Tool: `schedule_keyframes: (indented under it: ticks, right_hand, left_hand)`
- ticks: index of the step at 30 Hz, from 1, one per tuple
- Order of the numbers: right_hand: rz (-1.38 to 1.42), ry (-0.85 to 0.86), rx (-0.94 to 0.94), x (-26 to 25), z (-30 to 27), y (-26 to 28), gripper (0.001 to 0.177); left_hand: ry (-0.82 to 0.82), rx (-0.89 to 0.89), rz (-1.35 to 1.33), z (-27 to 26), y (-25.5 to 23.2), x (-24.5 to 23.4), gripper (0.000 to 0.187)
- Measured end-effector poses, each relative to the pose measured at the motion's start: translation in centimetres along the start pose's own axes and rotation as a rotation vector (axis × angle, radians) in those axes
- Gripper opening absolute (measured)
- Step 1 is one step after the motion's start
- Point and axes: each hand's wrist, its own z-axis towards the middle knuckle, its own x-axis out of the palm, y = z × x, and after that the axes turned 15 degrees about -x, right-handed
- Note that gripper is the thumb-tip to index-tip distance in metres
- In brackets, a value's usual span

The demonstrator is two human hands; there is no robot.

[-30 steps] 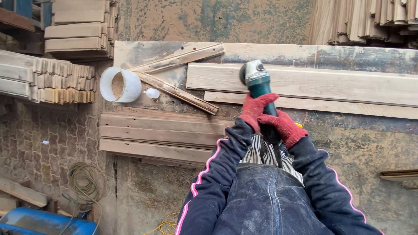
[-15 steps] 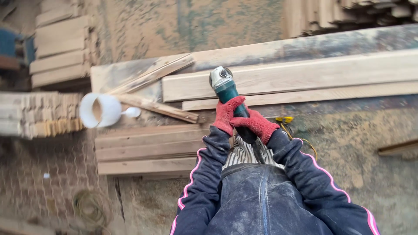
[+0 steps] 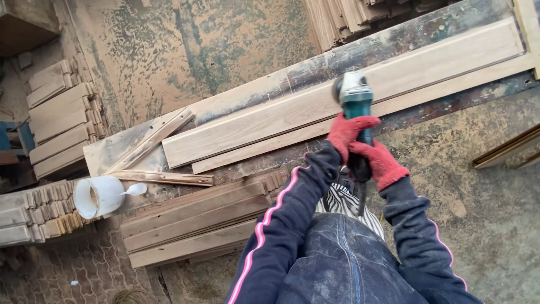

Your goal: Sand the surface of wooden planks using a handheld angle grinder equipped with a sanding disc.

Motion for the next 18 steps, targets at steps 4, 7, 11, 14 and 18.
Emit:
schedule_keyframes:
  ticks: [4, 7, 11, 14, 18]
  right_hand:
    - [-0.002, 0.008, -0.014, -4.5, 2.7, -1.4, 0.038]
    - [-0.024, 0.042, -0.023, -5.3, 3.6, -2.5, 0.038]
    - [-0.057, 0.109, -0.015, -3.5, 2.7, -2.8, 0.041]
    - [-0.096, 0.173, -0.017, -1.8, 2.5, -3.3, 0.039]
    - [-0.059, 0.239, 0.015, 0.6, 1.6, -3.5, 0.046]
  left_hand:
    - [-0.010, -0.013, -0.030, 0.0, 0.0, 3.1, 0.061]
    - [-0.022, -0.024, -0.044, -0.3, 0.1, 2.8, 0.065]
    - [-0.040, -0.007, -0.108, -1.9, 0.2, 0.7, 0.061]
    - [-0.086, -0.004, -0.131, -3.3, 0.2, -1.7, 0.059]
    - [-0.147, 0.010, -0.199, -4.8, 0.4, -4.3, 0.059]
